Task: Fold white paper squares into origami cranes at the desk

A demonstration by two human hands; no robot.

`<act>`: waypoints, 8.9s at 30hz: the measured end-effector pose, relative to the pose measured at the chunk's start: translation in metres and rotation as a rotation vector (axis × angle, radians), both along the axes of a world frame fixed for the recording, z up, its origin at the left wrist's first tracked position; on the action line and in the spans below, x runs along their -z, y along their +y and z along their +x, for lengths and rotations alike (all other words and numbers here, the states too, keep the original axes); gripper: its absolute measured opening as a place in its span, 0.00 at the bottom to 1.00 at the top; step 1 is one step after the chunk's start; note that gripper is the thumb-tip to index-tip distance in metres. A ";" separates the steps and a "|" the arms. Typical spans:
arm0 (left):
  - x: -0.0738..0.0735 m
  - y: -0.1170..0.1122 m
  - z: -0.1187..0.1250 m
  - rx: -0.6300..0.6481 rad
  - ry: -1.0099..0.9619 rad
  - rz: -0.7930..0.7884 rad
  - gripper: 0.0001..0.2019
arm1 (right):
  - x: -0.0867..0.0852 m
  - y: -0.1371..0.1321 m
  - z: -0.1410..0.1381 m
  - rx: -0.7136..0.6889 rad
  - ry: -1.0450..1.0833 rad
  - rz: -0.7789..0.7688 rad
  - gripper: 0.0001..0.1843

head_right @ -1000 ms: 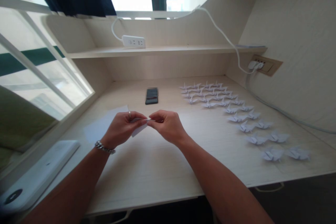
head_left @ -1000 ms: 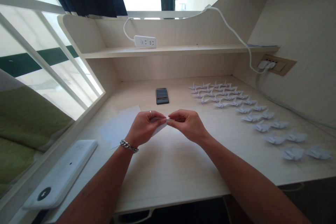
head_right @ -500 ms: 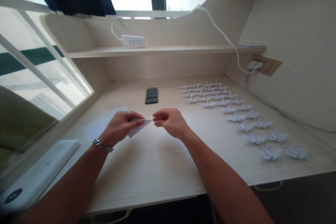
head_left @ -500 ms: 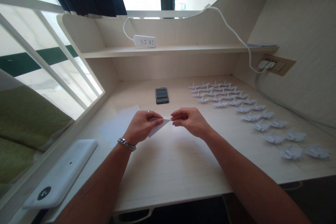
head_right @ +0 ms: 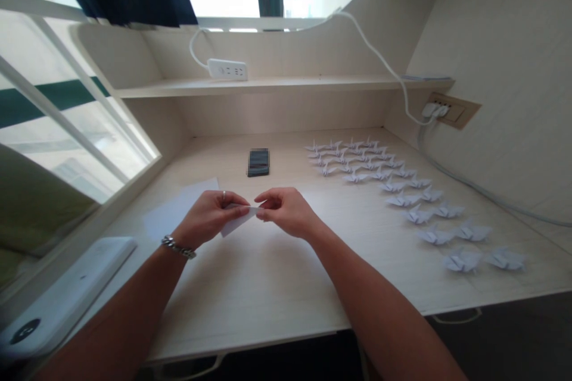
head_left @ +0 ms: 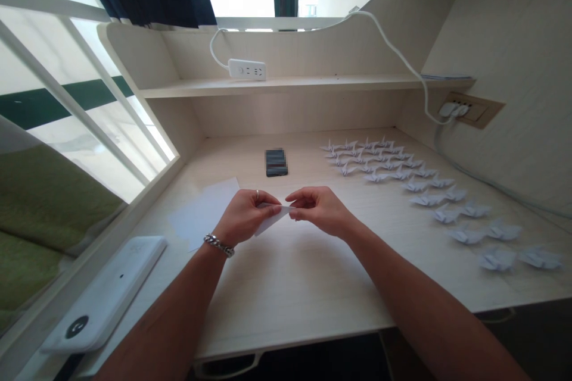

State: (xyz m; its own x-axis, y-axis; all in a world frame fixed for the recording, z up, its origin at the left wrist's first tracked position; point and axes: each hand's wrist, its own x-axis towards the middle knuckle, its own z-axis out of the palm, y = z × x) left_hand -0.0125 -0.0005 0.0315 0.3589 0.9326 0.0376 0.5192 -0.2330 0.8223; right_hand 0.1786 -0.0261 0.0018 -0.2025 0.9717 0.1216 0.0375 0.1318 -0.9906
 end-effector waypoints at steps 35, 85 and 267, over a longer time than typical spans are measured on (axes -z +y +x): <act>-0.002 -0.001 0.002 0.003 -0.167 -0.153 0.17 | -0.004 -0.001 -0.005 0.050 0.006 -0.081 0.08; 0.000 -0.002 0.005 0.025 -0.070 -0.013 0.14 | 0.008 0.006 0.001 -0.014 -0.104 0.026 0.08; 0.006 0.006 -0.005 0.050 -0.478 -0.163 0.10 | 0.003 0.004 0.006 -0.046 0.273 -0.143 0.19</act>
State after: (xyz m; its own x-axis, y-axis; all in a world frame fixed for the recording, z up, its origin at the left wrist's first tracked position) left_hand -0.0174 0.0054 0.0255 0.3813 0.9222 0.0641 0.0672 -0.0968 0.9930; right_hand 0.1850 -0.0216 -0.0015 -0.2252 0.9735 0.0407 -0.2355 -0.0138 -0.9718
